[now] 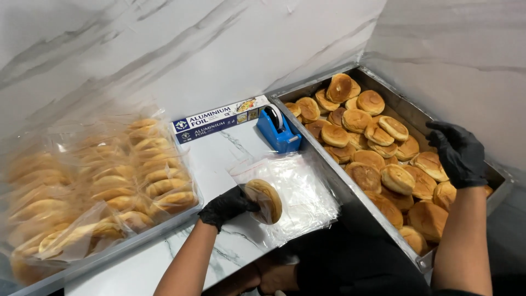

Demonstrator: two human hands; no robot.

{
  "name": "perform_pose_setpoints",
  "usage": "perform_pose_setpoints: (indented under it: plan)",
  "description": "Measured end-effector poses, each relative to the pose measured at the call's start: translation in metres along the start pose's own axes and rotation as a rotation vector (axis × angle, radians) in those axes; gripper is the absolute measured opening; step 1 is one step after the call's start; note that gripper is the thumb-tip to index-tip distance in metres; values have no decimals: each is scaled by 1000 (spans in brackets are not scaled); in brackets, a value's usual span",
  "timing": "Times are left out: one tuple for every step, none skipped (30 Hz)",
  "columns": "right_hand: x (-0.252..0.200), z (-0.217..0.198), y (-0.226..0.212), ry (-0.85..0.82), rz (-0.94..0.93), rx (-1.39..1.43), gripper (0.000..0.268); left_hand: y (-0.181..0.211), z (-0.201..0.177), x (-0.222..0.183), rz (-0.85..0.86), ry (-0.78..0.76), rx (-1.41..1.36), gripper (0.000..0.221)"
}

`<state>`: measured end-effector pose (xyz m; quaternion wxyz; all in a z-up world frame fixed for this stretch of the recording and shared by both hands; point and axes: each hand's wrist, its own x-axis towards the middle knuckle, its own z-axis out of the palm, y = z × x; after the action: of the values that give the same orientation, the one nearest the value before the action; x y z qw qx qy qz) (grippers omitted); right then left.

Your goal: The person is taking individual buns from a large metal tray, placing them into small plastic bags, and then sealing each bag using a blue tape dispenser.

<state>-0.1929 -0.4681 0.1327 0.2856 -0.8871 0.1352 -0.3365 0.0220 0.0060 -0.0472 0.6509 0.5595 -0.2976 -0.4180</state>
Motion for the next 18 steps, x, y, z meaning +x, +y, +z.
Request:
perform_pose_setpoints:
  plan:
    - [-8,1,3,-7,22,-64,25,2,3,-3,-18,-5,-22,47]
    - [-8,5,1,-7,24,-54,25,4,2,-6,-23,1,-15,47]
    - [-4,4,-2,-66,-17,-9,28,4,4,-4,-8,-7,-46,47]
    - [-1,5,-5,-125,-57,36,32,5,5,-3,8,-15,-77,47]
    - [2,7,-11,-124,-71,34,32,5,5,-1,21,-12,-77,47]
    - [5,8,-16,-106,-145,50,30,5,6,1,-10,-4,-81,50]
    - [3,11,-20,-92,-211,72,28,4,8,-1,-52,5,-85,53]
    - [4,13,-27,-93,-215,75,28,7,9,-2,-49,10,-85,53]
    - [4,13,-35,-66,-266,171,27,9,11,-2,-49,-6,-110,54]
    - [5,14,-43,-38,-316,268,25,11,12,-2,-48,-22,-135,55]
    - [4,12,-44,-40,-319,266,25,15,15,-3,-45,-22,-137,55]
    - [2,11,-45,-45,-392,300,26,18,18,-4,-65,-6,-145,56]
    - [0,9,-47,-49,-464,334,26,22,20,-5,-85,9,-153,56]
    - [-4,5,-56,-49,-467,333,26,22,20,-4,-82,9,-153,56]
    - [-9,0,-64,-39,-486,294,24,21,21,-3,-65,-5,-182,57]
    - [-14,-5,-72,-30,-505,255,22,21,22,-3,-47,-18,-211,57]
    - [-21,-11,-83,-33,-507,251,22,22,24,-2,-45,-19,-216,57]
    - [-28,-17,-95,-18,-520,228,24,23,25,-1,-74,11,-200,56]
